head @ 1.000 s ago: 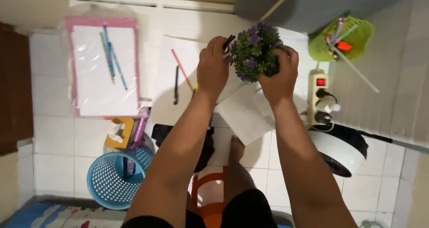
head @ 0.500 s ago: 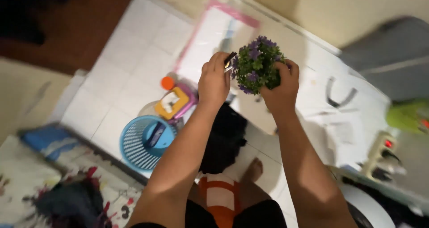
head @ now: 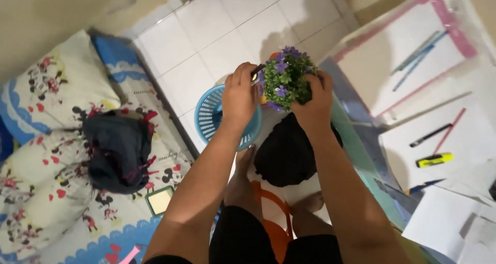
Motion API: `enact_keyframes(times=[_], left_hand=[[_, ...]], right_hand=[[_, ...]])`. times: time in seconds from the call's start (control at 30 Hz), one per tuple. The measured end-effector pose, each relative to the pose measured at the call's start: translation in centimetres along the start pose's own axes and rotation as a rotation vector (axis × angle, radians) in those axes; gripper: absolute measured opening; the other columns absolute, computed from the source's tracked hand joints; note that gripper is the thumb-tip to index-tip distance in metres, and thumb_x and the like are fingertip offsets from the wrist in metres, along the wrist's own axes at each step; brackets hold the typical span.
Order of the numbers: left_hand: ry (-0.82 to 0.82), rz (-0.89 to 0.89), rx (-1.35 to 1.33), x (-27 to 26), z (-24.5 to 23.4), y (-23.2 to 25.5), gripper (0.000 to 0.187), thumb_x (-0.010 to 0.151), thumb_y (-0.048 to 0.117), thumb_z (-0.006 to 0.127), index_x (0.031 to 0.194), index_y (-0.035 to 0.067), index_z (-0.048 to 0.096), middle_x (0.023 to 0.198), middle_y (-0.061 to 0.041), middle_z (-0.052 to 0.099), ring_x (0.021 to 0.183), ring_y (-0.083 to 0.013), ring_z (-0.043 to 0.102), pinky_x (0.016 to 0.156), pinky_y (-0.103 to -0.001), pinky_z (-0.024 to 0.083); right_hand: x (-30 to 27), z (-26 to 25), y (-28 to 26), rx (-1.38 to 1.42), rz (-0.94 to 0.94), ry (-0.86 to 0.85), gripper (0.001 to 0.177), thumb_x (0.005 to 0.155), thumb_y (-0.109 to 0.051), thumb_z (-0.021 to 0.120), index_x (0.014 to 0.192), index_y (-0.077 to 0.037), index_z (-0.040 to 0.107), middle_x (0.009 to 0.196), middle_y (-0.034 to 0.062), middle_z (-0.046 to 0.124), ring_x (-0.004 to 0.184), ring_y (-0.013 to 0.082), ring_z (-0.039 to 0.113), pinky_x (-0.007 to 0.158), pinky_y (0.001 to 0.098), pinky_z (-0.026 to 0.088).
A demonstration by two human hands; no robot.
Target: Clearing and organizing items on a desk, including moving a backpack, sorting papers, and placing small objects into containers.
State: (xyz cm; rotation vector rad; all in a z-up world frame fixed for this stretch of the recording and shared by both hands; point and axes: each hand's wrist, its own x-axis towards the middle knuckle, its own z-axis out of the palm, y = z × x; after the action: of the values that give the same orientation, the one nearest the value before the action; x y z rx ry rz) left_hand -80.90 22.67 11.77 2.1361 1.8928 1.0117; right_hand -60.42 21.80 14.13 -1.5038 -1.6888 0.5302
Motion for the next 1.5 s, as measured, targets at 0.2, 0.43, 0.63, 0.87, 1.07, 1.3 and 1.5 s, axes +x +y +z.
enact_keyframes(times=[0.2, 0.43, 0.63, 0.87, 1.07, 1.3, 1.5], left_hand=[[-0.025, -0.106, 0.060, -3.0, -0.6, -5.5, 0.052, 0.086, 0.002, 0.074, 0.133, 0.014, 0.054, 0.133, -0.012, 0.058, 0.102, -0.0392, 0.069, 0.081, -0.046, 0.065], [-0.053, -0.207, 0.141, -9.8, 5.2, -14.1, 0.057, 0.074, 0.009, 0.085, 0.125, 0.012, 0.058, 0.124, -0.014, 0.062, 0.098, -0.0403, 0.070, 0.086, -0.046, 0.064], [-0.166, -0.304, 0.131, -18.1, 13.8, -22.8, 0.056, 0.075, 0.014, 0.082, 0.124, 0.013, 0.056, 0.123, -0.014, 0.061, 0.094, -0.0401, 0.070, 0.081, -0.048, 0.063], [-0.569, -0.585, 0.154, -24.2, 22.3, -31.3, 0.049, 0.086, 0.016, 0.073, 0.129, 0.012, 0.052, 0.135, -0.016, 0.054, 0.100, -0.0421, 0.070, 0.084, -0.052, 0.062], [-0.762, -0.494, 0.259, -26.5, 26.9, -36.5, 0.045, 0.088, 0.010, 0.067, 0.131, 0.013, 0.053, 0.137, -0.011, 0.053, 0.098, -0.0382, 0.072, 0.086, -0.048, 0.062], [-0.960, -0.213, 0.270, -29.3, 32.7, -42.1, 0.041, 0.088, 0.005, 0.066, 0.128, 0.014, 0.062, 0.127, -0.013, 0.060, 0.093, -0.0351, 0.074, 0.082, -0.043, 0.062], [-1.041, -0.240, 0.269, -30.2, 37.3, -43.6, 0.028, 0.095, 0.002, 0.061, 0.120, 0.011, 0.069, 0.130, -0.015, 0.061, 0.094, -0.0314, 0.074, 0.081, -0.040, 0.061]], right_hand=[[-1.2, 5.9, 0.6, -0.015, -0.011, -0.127, 0.058, 0.068, 0.008, 0.064, 0.126, 0.000, 0.059, 0.135, 0.0323, 0.042, 0.108, 0.0564, 0.060, 0.080, 0.0654, 0.057], [-4.1, 13.4, 3.5, 0.007, 0.125, -0.264, 0.057, 0.072, 0.004, 0.069, 0.127, -0.005, 0.058, 0.144, 0.0319, 0.037, 0.120, 0.0541, 0.057, 0.090, 0.0634, 0.054], [-9.6, 23.1, 10.7, 0.028, 0.149, -0.362, 0.053, 0.075, 0.005, 0.072, 0.125, -0.005, 0.060, 0.146, 0.0288, 0.037, 0.123, 0.0538, 0.056, 0.095, 0.0630, 0.053], [-16.2, 35.5, 22.0, -0.192, 0.079, -0.454, 0.059, 0.068, -0.006, 0.082, 0.121, -0.014, 0.058, 0.128, 0.0165, 0.047, 0.101, 0.0388, 0.065, 0.080, 0.0514, 0.057], [-16.9, 41.5, 24.8, -0.241, 0.353, -0.743, 0.057, 0.078, -0.002, 0.082, 0.126, -0.010, 0.054, 0.131, 0.0172, 0.044, 0.088, 0.0382, 0.070, 0.066, 0.0486, 0.064], [-17.2, 46.0, 28.4, -0.421, 0.458, -1.083, 0.055, 0.089, -0.007, 0.075, 0.139, -0.006, 0.051, 0.148, 0.0210, 0.044, 0.130, 0.0395, 0.055, 0.096, 0.0554, 0.057], [-19.1, 50.7, 31.7, -0.683, 0.185, -1.099, 0.026, 0.096, -0.007, 0.062, 0.121, -0.001, 0.065, 0.132, 0.0172, 0.059, 0.118, 0.0333, 0.061, 0.094, 0.0507, 0.057]])
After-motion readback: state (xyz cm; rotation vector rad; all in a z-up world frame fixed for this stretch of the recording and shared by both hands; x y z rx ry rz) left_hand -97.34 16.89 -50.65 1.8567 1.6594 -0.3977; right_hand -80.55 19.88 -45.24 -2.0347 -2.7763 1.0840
